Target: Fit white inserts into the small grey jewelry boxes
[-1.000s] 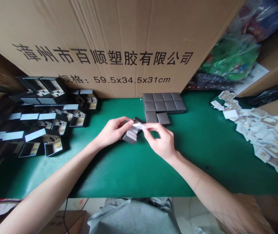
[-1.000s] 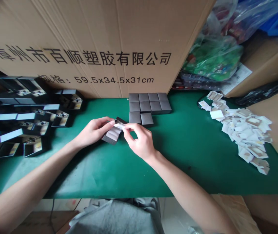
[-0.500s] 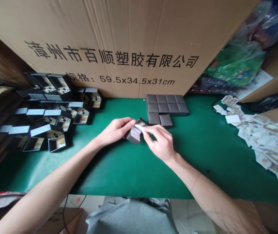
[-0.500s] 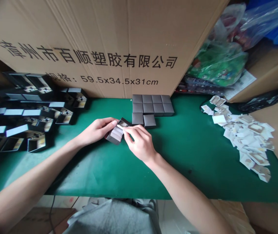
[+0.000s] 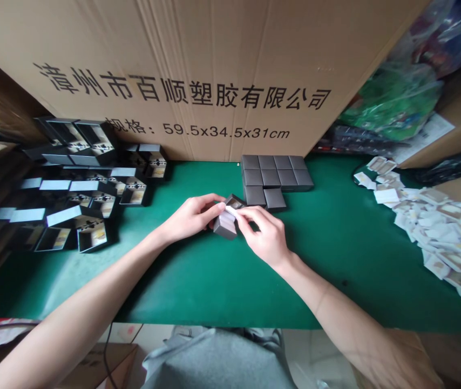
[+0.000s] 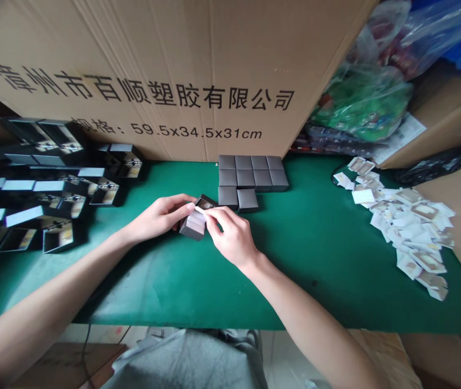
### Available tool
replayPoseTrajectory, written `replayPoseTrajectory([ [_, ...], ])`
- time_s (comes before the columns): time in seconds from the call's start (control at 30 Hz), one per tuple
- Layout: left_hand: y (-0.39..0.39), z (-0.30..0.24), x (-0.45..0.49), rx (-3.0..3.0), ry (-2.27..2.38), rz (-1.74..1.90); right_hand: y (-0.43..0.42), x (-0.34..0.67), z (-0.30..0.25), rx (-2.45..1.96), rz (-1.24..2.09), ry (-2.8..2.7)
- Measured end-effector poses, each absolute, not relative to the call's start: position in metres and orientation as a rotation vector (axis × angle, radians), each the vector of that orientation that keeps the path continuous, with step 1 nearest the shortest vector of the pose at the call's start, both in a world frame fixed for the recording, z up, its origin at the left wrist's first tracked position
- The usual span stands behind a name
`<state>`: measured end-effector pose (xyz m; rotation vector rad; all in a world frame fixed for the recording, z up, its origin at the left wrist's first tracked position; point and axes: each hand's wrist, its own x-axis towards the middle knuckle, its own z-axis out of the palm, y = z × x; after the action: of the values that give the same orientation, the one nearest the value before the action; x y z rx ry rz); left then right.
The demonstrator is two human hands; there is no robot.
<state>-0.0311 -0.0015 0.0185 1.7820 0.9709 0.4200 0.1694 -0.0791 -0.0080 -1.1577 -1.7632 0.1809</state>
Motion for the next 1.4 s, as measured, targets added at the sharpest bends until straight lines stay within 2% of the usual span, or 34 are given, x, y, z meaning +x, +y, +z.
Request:
replayPoseTrajectory([
  [0.7, -0.0019, 0.0183, -0.0309, 1.773, 0.953, 0.433, -0.0780, 0.1723, -0.0094, -1.132, -0.012, -1.826],
  [1.4, -0.0027, 0.0196, -0.0314, 1.784, 0.970, 0.434, -0.0770, 0.1724, -0.0101, -1.166, 0.051, -1.784],
])
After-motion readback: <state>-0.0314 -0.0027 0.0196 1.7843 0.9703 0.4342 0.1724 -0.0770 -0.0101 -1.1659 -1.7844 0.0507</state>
